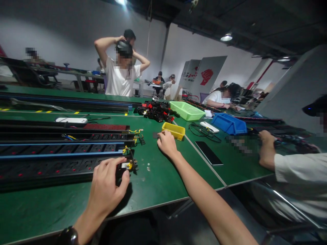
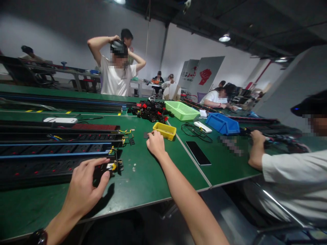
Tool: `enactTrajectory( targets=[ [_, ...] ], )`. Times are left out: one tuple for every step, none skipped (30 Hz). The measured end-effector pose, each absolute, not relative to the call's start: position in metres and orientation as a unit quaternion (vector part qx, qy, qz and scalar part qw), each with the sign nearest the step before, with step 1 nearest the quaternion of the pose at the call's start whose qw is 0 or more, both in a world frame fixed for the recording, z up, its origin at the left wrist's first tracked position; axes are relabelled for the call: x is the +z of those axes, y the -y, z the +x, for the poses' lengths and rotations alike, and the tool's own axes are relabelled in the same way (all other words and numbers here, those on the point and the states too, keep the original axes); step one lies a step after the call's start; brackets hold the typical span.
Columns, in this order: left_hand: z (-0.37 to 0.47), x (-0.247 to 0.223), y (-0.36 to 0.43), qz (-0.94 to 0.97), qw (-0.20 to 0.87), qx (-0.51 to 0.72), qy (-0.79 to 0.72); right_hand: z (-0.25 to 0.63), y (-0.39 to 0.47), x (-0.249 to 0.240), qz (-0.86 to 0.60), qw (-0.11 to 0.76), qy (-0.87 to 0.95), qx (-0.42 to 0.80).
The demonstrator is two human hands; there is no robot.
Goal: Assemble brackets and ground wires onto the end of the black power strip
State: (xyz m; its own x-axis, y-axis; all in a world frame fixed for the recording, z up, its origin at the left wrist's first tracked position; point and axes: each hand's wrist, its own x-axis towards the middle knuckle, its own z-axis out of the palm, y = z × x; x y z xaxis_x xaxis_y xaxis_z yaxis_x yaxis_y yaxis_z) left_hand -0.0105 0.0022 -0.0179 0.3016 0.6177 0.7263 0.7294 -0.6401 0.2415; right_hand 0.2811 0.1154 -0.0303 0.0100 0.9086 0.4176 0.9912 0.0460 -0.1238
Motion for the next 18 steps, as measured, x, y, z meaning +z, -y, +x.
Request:
enactTrajectory(
  targets=[
    [-0.01,-0.018,-0.002,-0.804,0.065,-0.416,0.421,0.277,-0.118,-0.029,-0.675,0.198,0.703,-0.105],
    [-0.01,-0.018,-0.002,-0.802,0.063,-0.416,0.424,0.272,-0.122,-0.027,-0.663,0.198,0.715,-0.102],
    [-0.01,-0.017,-0.002,-0.799,0.061,-0.418,0.428,0.267,-0.128,-0.026,-0.649,0.195,0.729,-0.095],
    [-0.01,-0.017,-0.002,-0.795,0.06,-0.421,0.433,0.262,-0.134,-0.025,-0.635,0.191,0.744,-0.084],
    [-0.009,-0.017,-0.002,-0.79,0.059,-0.425,0.437,0.257,-0.14,-0.024,-0.622,0.186,0.758,-0.07],
    [-0.009,-0.017,-0.003,-0.786,0.057,-0.429,0.441,0.253,-0.146,-0.024,-0.607,0.18,0.772,-0.052],
    [-0.008,-0.017,-0.003,-0.783,0.055,-0.431,0.444,0.249,-0.152,-0.024,-0.593,0.177,0.784,-0.037],
    [-0.008,-0.017,-0.003,-0.781,0.053,-0.432,0.447,0.245,-0.157,-0.025,-0.58,0.176,0.795,-0.025],
    [-0.008,-0.017,-0.003,-0.78,0.051,-0.431,0.45,0.243,-0.161,-0.026,-0.567,0.176,0.805,-0.018],
    [-0.008,-0.017,-0.003,-0.779,0.05,-0.43,0.454,0.241,-0.163,-0.027,-0.557,0.177,0.811,-0.016],
    [-0.009,-0.017,-0.003,-0.778,0.049,-0.428,0.458,0.241,-0.164,-0.028,-0.552,0.177,0.814,-0.018],
    [-0.009,-0.017,-0.003,-0.777,0.05,-0.426,0.461,0.242,-0.164,-0.029,-0.553,0.178,0.814,-0.022],
    [-0.009,-0.016,-0.003,-0.776,0.051,-0.424,0.464,0.244,-0.163,-0.03,-0.56,0.181,0.808,-0.028],
    [-0.009,-0.016,-0.003,-0.776,0.052,-0.422,0.466,0.247,-0.162,-0.03,-0.574,0.187,0.797,-0.032],
    [-0.01,-0.016,-0.002,-0.776,0.053,-0.42,0.467,0.25,-0.161,-0.03,-0.588,0.199,0.783,-0.035],
    [-0.01,-0.015,-0.002,-0.776,0.053,-0.42,0.468,0.254,-0.16,-0.029,-0.603,0.213,0.768,-0.038],
    [-0.01,-0.015,-0.001,-0.776,0.051,-0.419,0.469,0.258,-0.159,-0.028,-0.616,0.229,0.753,-0.04],
    [-0.01,-0.015,-0.001,-0.775,0.049,-0.42,0.469,0.261,-0.158,-0.027,-0.626,0.241,0.741,-0.042]
  ],
)
